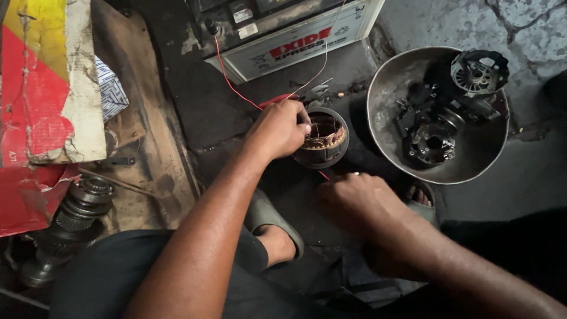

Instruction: The person holds a motor armature and uses a wire connected to a car battery to test the windings. They repeatedly touch the wire to different points on the armature, observing sparks to check for electrical continuity.

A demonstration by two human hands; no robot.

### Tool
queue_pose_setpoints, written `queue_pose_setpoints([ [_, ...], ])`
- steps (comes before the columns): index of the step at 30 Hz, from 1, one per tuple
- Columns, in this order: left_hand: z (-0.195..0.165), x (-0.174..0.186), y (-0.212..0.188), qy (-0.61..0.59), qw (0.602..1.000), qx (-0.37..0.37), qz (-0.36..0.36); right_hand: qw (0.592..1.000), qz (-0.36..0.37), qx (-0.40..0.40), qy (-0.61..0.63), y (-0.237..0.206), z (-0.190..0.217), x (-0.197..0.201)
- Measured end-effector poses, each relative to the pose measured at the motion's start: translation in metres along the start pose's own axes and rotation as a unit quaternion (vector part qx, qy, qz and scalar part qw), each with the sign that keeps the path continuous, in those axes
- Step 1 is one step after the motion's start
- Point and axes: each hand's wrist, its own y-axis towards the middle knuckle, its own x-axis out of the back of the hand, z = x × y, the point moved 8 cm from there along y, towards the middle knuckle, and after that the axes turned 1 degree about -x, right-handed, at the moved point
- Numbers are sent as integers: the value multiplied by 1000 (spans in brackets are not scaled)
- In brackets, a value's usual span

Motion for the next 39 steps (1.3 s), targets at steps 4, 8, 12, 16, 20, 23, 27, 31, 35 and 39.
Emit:
queue_pose_setpoints([
  [4, 4, -2, 1, -13, 1000, 16, -4, 970, -105, -93, 201, -4, -27, 23],
  [8, 10, -1, 2, -26, 999, 30, -24, 900, -230, -116, 352, -12, -47, 39],
  [12, 20, -4, 2, -64, 995, 68, -18, 875, -234, -206, 369, -16, -67, 34],
  [16, 18, -4, 2, -66, 996, 54, -27, 884, -259, -183, 344, -14, -70, 39],
  [20, 18, -3, 1, -59, 995, 76, -26, 876, -277, -171, 357, -12, -68, 37],
  [23, 9, 4, 0, -55, 997, 33, -53, 861, -288, -169, 383, -10, -65, 36],
  [27, 8, 4, -1, -59, 997, 43, -39, 872, -275, -192, 356, -9, -61, 38],
  [31, 9, 3, -1, -69, 996, 48, -24, 882, -230, -198, 361, -8, -58, 38],
  [35, 8, 3, 0, -67, 997, 29, -29, 873, -228, -219, 371, -8, -59, 39],
  [39, 5, 6, 1, -63, 997, -5, -52, 889, -239, -201, 334, -8, -54, 44],
])
